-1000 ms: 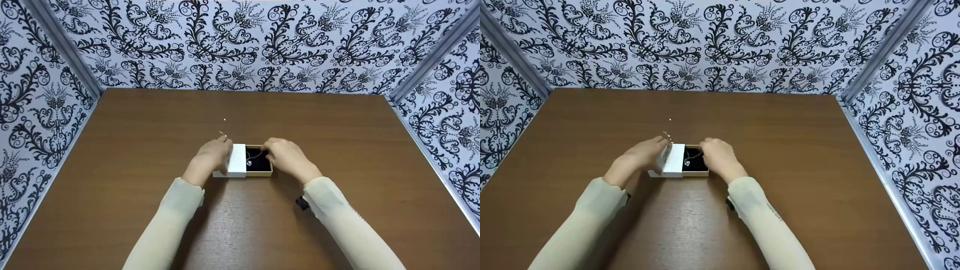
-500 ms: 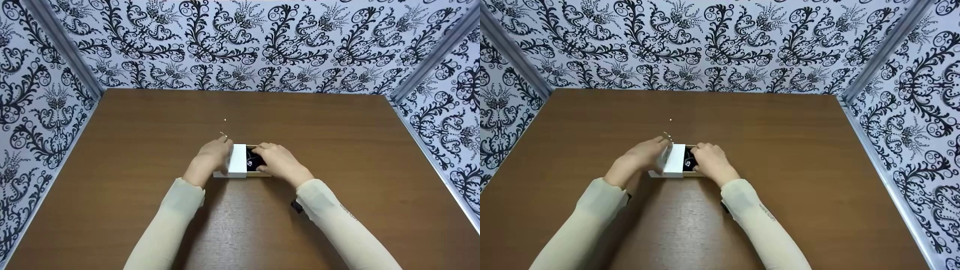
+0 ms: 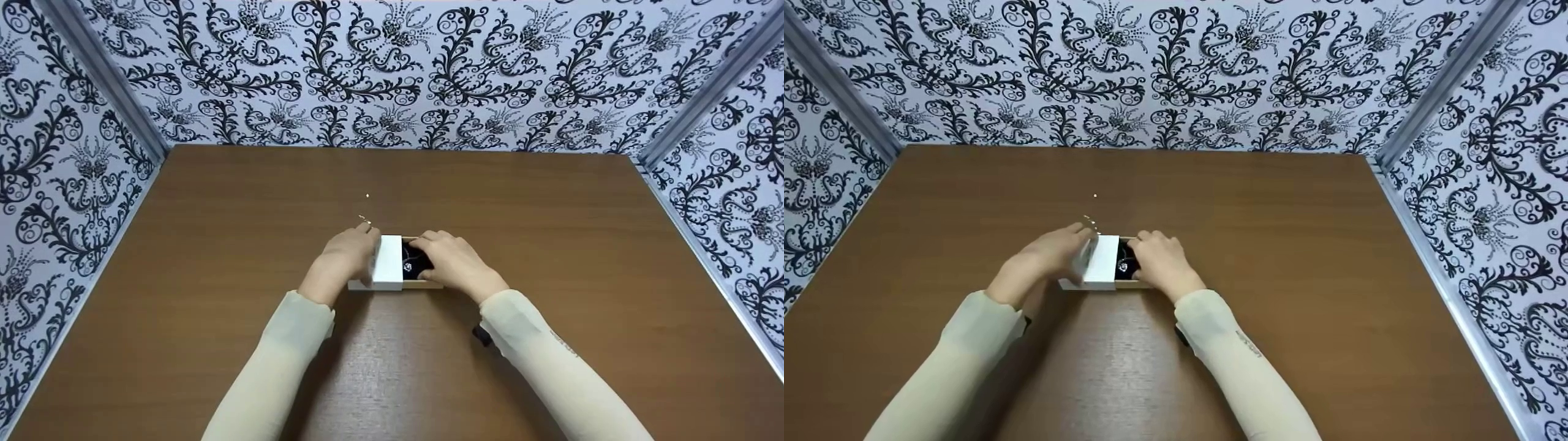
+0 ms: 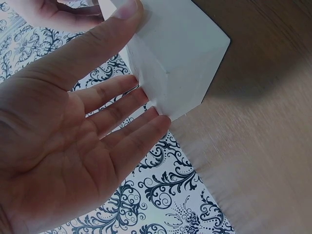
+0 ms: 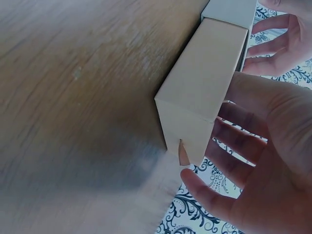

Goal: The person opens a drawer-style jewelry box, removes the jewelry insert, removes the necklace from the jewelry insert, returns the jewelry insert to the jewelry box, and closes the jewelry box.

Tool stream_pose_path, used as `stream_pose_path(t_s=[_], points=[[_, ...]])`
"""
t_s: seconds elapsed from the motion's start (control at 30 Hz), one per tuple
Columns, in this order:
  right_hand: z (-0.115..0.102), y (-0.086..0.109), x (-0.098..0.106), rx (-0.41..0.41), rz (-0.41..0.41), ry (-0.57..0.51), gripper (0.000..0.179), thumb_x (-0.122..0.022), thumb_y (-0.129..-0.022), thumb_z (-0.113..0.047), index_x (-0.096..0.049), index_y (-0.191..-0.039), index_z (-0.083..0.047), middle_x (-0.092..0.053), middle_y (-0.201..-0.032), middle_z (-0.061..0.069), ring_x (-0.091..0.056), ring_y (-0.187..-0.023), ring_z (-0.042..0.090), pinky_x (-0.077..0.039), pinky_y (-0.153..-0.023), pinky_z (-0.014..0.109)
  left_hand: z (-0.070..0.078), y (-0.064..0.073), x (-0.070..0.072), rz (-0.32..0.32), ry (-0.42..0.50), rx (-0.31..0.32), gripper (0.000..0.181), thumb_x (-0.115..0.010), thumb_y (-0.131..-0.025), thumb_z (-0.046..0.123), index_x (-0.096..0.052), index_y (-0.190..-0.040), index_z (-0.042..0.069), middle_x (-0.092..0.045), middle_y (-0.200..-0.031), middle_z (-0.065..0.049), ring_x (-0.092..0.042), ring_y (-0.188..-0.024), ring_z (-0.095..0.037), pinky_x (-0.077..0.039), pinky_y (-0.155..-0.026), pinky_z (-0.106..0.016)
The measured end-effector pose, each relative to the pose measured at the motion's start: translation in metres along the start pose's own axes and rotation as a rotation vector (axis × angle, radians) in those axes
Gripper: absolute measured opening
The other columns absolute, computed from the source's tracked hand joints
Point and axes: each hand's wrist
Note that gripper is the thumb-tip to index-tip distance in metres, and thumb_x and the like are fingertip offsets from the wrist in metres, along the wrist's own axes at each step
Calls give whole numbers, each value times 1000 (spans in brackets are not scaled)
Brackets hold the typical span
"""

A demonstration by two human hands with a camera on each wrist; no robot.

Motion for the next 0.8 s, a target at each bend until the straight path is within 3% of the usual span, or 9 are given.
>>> stream_pose_path(t_s=[0.33, 0.8], points=[[-1, -4, -1, -45, -14, -35, 61, -82, -81, -23, -58, -136, -13, -62, -133, 8, -56, -121, 31, -48, -94, 56, 0, 2, 1, 9, 6, -10, 72, -92, -66, 13, -54, -127, 2, -45, -148, -18, -54, -127, -41, -49, -105, -49], [-1, -8, -5, -75, -25, -96, 61, -82, -80, -16, -56, -136, -13, -60, -135, 6, -49, -127, 29, -32, -109, 64, 1, 2, 0, 6, 11, -7, 71, -92, -66, 12, -55, -126, 4, -49, -141, -16, -56, -123, -39, -51, -103, -46]])
Point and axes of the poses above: each hand's wrist, its own y-axis away from the middle knuckle, its own x-axis out of the back of the hand, z = x × y
